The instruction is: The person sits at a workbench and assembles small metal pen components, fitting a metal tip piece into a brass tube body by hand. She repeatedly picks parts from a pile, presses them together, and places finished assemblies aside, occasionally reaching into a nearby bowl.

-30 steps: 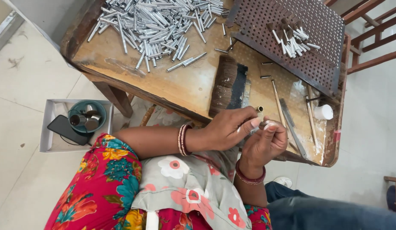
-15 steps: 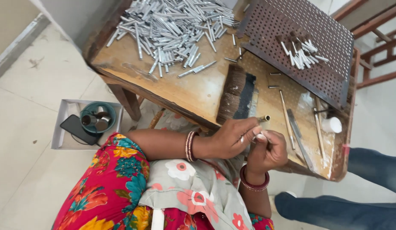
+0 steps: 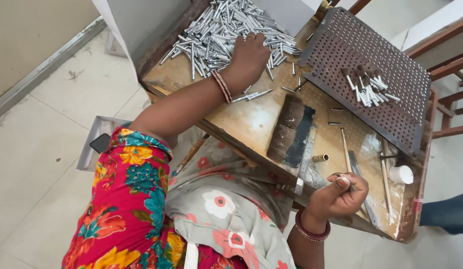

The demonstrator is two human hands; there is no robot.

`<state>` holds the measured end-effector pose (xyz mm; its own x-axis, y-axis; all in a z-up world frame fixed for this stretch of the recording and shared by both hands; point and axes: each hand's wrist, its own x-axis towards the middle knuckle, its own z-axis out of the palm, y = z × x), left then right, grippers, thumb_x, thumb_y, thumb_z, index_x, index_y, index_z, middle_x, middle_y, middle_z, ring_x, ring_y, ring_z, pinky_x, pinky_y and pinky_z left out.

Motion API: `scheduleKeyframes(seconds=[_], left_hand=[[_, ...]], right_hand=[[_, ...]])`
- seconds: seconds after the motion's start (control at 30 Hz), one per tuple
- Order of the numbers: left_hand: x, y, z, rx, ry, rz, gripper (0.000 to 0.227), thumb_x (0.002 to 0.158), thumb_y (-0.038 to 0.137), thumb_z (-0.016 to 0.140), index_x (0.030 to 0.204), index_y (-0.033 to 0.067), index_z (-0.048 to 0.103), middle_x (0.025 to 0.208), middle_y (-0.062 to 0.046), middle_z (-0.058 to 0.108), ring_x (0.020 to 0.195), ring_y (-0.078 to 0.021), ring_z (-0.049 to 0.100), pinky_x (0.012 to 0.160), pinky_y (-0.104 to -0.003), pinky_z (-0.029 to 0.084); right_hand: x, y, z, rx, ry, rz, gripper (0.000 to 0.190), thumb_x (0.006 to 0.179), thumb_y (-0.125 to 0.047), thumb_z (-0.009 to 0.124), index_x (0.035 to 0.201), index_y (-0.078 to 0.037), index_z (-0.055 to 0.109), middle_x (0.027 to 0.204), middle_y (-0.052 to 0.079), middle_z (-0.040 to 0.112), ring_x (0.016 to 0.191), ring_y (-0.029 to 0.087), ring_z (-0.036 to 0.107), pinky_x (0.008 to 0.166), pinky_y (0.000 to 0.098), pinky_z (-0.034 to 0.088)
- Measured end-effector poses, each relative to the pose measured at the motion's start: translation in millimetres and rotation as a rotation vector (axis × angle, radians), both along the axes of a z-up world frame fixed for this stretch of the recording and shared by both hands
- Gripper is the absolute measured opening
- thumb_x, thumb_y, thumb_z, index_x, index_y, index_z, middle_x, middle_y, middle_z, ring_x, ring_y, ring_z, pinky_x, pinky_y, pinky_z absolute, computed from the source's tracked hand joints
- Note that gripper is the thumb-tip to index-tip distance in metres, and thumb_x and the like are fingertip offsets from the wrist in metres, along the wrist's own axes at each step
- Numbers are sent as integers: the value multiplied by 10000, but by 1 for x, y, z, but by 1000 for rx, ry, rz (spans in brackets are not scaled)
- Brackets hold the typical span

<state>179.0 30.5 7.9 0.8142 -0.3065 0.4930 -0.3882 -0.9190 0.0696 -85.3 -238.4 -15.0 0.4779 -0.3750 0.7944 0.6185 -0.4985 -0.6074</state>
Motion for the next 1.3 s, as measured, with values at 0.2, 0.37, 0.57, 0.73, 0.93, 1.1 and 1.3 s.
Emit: scheduleKeyframes(seconds=[0.2,0.37,0.57,0.73,0.93,1.1,1.3], left_hand=[[21,-11,-14,40,-47,10,114,837,154,704,879,82,782,1162,-150,600,1217,-347,524,858,-494,441],[25,-10,-25,57,-70,-2,231,806,162,682,988,40,756,1346,-239,514,1351,-420,405,957,-611,380],[-10,-18,0,-16,-121,-53,340,849,127,637,1159,-11,662,1336,-235,545,1300,-390,475,999,-598,398],[-120,-51,49,-386,194,-365,250,949,22,601,1198,13,590,1006,-154,685,920,-368,670,703,-475,517],[-201,-76,20,-731,131,-906,254,840,4,693,1083,73,664,988,-112,676,915,-344,696,760,-439,558],[-214,-77,6,-933,116,-965,360,842,-48,694,1184,57,654,1099,-126,689,999,-347,699,851,-412,579],[-222,-77,9,-960,154,-972,298,883,-41,698,1167,40,657,1104,-138,694,1021,-342,708,867,-401,585]], right_hand=[[-1,3,7,-51,8,-14,400,1126,-388,624,1049,-16,498,945,71,523,706,113,538,654,217,452],[-5,5,8,-61,31,-6,374,1128,-362,623,1046,-18,503,937,58,528,707,105,540,657,211,446],[-12,5,4,22,76,46,332,1122,-309,646,1071,-8,514,969,67,558,740,105,552,684,214,470],[-6,14,8,122,146,205,322,1116,-301,662,1097,-6,535,1088,130,667,842,138,630,768,248,550],[-8,15,5,426,163,448,318,1064,-293,679,1095,0,561,1096,183,703,897,204,701,801,353,620],[-19,21,11,410,193,441,291,1072,-247,684,1098,13,556,1070,190,697,877,215,694,796,344,607],[-27,24,16,334,184,400,294,1052,-229,714,1075,28,571,1053,187,698,830,202,697,768,315,604]])
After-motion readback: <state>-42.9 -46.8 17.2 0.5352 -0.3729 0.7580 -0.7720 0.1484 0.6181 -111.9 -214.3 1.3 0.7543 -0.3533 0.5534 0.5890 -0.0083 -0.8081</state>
